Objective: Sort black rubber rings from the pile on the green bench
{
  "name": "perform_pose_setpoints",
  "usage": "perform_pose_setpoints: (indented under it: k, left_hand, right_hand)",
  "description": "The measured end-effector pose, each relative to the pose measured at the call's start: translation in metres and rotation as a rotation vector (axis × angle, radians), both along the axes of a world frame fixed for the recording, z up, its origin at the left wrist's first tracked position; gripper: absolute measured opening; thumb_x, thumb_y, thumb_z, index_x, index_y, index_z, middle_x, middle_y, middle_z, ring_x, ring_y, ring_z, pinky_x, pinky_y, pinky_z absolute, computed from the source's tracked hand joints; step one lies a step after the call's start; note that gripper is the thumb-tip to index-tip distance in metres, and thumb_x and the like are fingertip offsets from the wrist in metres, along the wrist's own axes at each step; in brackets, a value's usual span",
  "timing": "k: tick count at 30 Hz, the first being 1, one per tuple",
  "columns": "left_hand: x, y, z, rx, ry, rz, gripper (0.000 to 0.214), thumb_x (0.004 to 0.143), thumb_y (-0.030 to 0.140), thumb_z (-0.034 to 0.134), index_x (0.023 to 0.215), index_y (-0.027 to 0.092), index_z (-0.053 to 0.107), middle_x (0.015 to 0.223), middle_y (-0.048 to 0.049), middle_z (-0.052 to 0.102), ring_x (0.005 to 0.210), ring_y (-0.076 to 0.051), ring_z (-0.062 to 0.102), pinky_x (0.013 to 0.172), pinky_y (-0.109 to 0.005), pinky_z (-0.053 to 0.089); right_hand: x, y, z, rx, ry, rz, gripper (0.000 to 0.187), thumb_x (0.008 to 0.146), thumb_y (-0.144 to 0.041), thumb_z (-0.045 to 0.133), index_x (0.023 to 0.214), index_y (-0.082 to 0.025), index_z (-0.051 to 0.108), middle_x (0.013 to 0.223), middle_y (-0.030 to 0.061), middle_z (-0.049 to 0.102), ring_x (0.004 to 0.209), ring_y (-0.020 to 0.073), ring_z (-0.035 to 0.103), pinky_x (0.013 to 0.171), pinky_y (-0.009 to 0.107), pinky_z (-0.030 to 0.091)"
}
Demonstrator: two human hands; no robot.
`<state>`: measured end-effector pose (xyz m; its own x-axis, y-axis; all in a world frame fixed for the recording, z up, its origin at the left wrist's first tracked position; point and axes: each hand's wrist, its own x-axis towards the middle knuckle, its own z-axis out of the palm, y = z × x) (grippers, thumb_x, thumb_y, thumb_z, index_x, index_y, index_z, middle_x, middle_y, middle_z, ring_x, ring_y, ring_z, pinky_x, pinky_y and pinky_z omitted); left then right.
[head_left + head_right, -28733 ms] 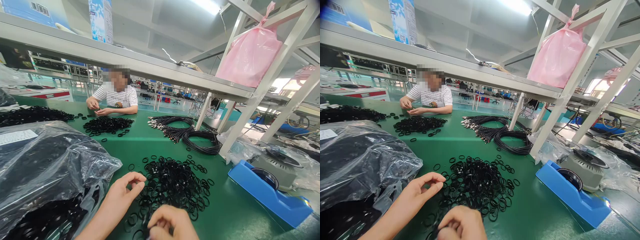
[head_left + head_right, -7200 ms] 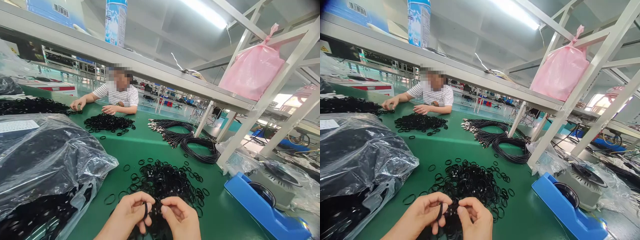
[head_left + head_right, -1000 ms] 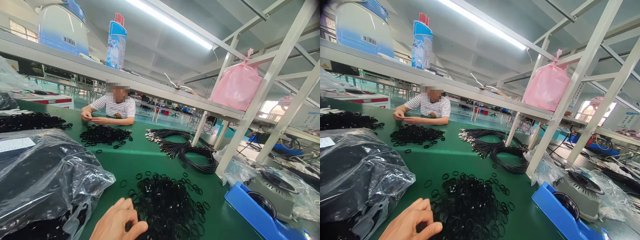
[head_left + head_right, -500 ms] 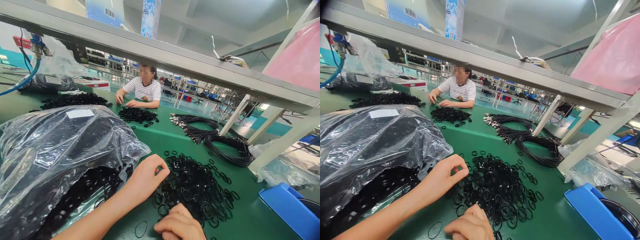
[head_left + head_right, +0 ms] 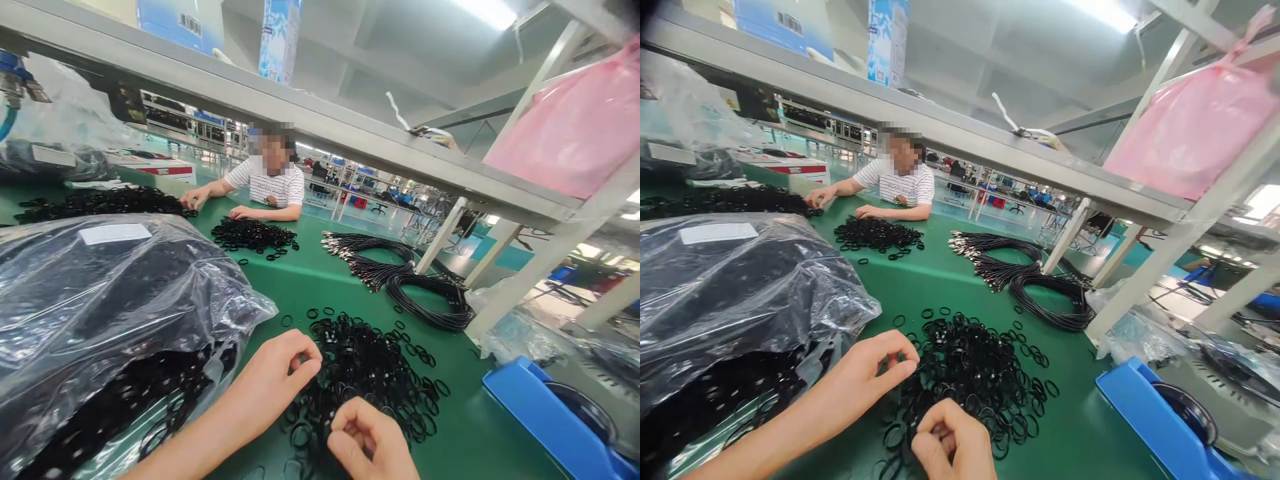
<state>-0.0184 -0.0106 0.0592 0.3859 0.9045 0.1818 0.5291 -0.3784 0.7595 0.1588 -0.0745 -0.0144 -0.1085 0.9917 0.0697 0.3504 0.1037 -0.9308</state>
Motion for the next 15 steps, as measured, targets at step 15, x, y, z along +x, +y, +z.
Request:
perform_pose_setpoints:
  k: [15]
  left_hand:
    - [0.013,-0.005,-0.024,-0.307,-0.098,-0.27,0.015,0.079,0.028,0.059,0.086,0.023,0.071,0.075,0.0041,0.065,0.065,-0.014,0.05,0.057,-0.022,0.033]
  right_hand:
    - [0.003,0.009,0.012,-0.036,0.482,-0.228,0.032,0.061,-0.038,0.081,0.076,-0.016,0.063,0.061,-0.0008,0.063,0.055,0.0103,0.056,0.046,0.018,0.035]
